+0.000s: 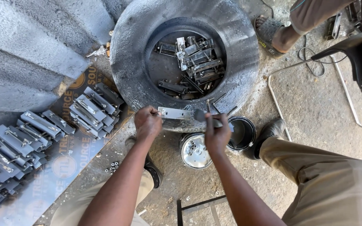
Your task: Assembling small metal brackets by applying a liquid with a brush and fitting them into a larger component.
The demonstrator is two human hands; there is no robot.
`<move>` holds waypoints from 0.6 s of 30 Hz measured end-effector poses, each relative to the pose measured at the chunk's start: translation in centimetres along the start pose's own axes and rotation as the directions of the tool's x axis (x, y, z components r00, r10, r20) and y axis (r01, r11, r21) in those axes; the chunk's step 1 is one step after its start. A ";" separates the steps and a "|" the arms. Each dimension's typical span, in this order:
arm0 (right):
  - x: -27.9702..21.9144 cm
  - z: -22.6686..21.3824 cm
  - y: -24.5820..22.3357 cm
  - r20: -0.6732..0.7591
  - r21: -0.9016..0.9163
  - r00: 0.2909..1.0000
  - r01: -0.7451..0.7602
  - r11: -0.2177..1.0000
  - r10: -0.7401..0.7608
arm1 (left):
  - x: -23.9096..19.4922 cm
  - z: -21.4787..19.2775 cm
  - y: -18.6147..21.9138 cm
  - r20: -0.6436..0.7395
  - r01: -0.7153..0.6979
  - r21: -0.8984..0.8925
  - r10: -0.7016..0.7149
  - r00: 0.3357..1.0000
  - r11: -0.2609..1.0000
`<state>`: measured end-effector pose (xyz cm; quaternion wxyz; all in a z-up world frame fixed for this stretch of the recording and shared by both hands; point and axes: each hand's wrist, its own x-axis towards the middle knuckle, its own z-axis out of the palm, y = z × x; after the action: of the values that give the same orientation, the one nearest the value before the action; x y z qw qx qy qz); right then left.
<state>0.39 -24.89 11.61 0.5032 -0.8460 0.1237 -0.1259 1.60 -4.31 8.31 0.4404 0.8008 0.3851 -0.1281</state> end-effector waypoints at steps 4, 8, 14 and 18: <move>-1.5 2.5 2.4 0.183 0.048 0.955 0.229 0.972 -0.234 | 0.3 -0.1 -0.3 -0.013 0.001 0.016 -0.001 1.000 1.000; -2.9 0.9 -0.9 0.238 0.261 0.941 0.176 0.949 -0.240 | 1.6 0.8 -1.8 -0.017 0.017 0.014 -0.017 1.000 1.000; -0.5 -0.1 0.5 0.003 0.222 0.967 -0.249 0.943 0.254 | 0.9 0.2 -1.6 -0.037 0.029 -0.019 -0.030 0.999 0.999; 0.2 0.4 2.2 0.069 0.168 0.980 0.171 0.971 -0.185 | 2.3 1.0 -2.4 -0.051 0.015 -0.055 -0.018 0.999 0.998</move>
<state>0.49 -25.64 9.51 0.5613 -0.8148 0.0154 -0.1442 1.49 -3.19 5.02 0.4512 0.7882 0.4063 -0.1006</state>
